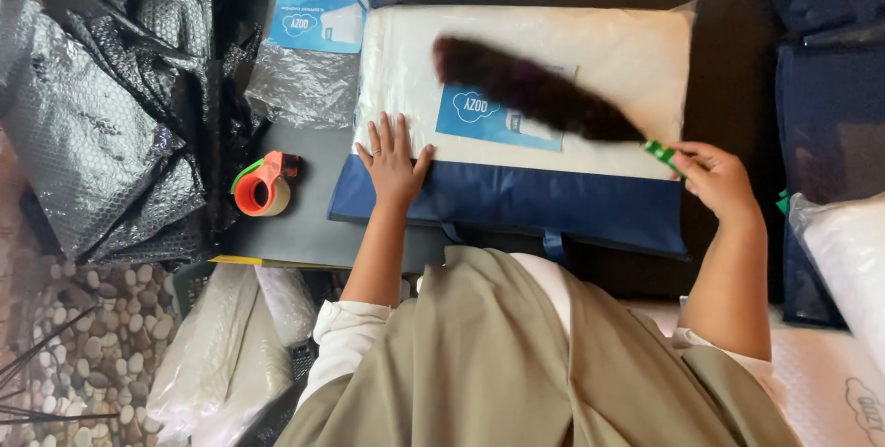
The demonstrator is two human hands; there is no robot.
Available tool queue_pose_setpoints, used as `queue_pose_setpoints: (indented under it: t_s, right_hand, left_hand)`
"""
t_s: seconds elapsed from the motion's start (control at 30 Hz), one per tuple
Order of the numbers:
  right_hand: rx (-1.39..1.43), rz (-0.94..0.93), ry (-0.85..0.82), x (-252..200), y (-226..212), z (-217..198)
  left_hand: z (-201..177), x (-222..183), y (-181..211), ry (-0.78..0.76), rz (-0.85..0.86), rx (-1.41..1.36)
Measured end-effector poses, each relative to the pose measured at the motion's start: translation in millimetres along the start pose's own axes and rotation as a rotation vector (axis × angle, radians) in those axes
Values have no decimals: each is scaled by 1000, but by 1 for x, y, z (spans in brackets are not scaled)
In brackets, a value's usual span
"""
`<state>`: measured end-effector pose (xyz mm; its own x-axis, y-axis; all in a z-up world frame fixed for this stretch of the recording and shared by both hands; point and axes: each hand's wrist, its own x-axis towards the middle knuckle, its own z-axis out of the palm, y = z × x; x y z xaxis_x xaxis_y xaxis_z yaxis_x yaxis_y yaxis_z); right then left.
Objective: The person uses a duster to clean a blue storage bag and a plastic-wrapped pillow, then places the pillow into the bag along with a product pamphlet and dusts the bag once more.
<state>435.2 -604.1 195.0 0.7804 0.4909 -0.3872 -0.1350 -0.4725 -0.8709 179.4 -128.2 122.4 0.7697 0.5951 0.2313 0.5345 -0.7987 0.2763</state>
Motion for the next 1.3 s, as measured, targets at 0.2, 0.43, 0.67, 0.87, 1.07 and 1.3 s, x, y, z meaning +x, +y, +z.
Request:
queue_pose_setpoints:
  t_s: [0.2,0.43,0.67,0.87,1.07,1.3]
  right_hand:
    - [179,-273,366,0,-5,15]
    - [-45,-57,-4,-9,-6,19]
    - [293,-287,421,20,10,26]
    - [234,11,-87,-39,54,-56]
    - [277,112,126,-78,106,-75]
    - [293,9,663,-77,93,-58]
  left_hand:
    - [-3,-2,-1,-9,9,-10]
    - [1,0,-6,-13,32,-48]
    - [-1,-4,-3,12,25,-20]
    - [-7,-3,0,-23,2,-44]
    - [-10,-3,4,-11,1,-29]
    - [-17,-4,5,-33,5,-32]
